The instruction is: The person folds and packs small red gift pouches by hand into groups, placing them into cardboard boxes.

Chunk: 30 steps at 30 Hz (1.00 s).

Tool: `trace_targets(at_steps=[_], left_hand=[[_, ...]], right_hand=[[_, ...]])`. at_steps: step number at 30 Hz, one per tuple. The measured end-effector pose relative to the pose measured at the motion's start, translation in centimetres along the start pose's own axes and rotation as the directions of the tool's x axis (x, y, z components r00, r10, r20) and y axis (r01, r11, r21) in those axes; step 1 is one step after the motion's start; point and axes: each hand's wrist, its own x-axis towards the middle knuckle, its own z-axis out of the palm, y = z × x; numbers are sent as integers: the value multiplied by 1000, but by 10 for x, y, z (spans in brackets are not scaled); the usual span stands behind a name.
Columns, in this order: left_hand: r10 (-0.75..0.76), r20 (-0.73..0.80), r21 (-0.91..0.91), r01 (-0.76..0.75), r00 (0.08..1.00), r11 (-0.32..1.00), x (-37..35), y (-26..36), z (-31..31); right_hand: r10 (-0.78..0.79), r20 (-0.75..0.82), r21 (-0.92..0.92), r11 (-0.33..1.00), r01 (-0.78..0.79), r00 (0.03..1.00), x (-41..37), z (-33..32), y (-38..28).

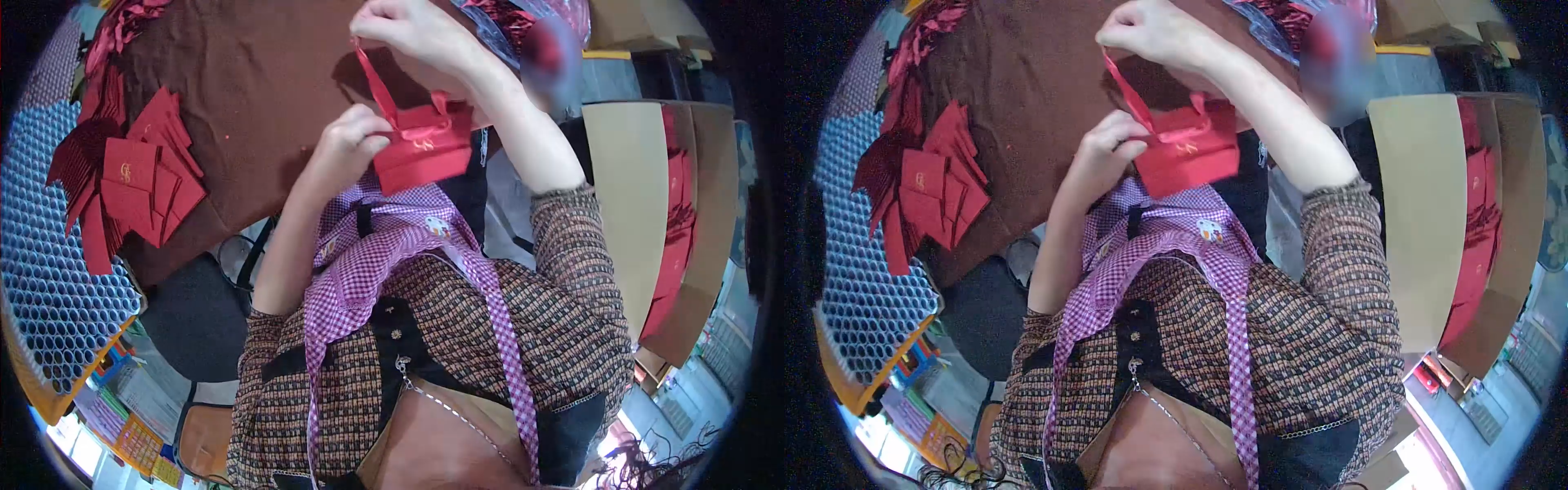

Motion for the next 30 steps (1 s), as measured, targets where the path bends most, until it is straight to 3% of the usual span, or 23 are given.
trace_targets(at_steps=[3,5,6,8,9,10,12,15,19,22,23,27,29,30], left_hand=[[-51,-85,27,54,995,998,5,3,-11],[-36,-108,69,43,993,997,4,-2,-21],[-34,-109,72,42,994,997,3,-3,-25],[-143,-117,38,148,983,988,0,-4,-28],[-182,-117,51,189,976,981,-1,-5,-29],[-183,-119,48,189,976,981,-1,-6,-29],[-265,-134,-15,265,955,964,-3,-7,-29],[-303,-128,-35,301,944,953,-4,-14,-29],[-344,-131,-52,341,930,939,-5,-15,-30],[-336,-155,-41,334,929,942,-6,-18,-29],[-293,-168,4,297,941,955,-8,-19,-29],[-181,-187,97,202,965,975,-3,-7,-26],[-140,-200,108,164,970,981,-1,-5,-25],[-103,-216,121,131,971,984,-1,-5,-25]], right_hand=[[-82,-3,-15,997,82,997,7,-10,-8],[-305,-226,-207,943,260,925,7,-15,-8],[-308,-226,-206,942,264,924,4,-20,-7],[-237,-57,-181,958,224,970,-10,-34,-3],[-334,-18,-340,889,309,942,-21,-31,6],[-317,51,-269,909,319,947,-33,-30,10],[-432,301,-483,700,526,850,-39,-32,36],[-363,235,-597,678,429,902,-60,-19,58],[-389,162,-565,717,409,907,-63,-12,80],[-388,-139,-524,809,265,911,-53,-18,88],[-411,-161,-565,784,258,897,-51,-24,87],[-362,-68,-683,696,221,930,-40,-22,89],[-90,51,-746,659,98,995,-34,-15,80],[-91,53,-746,658,100,994,-33,-15,78]])
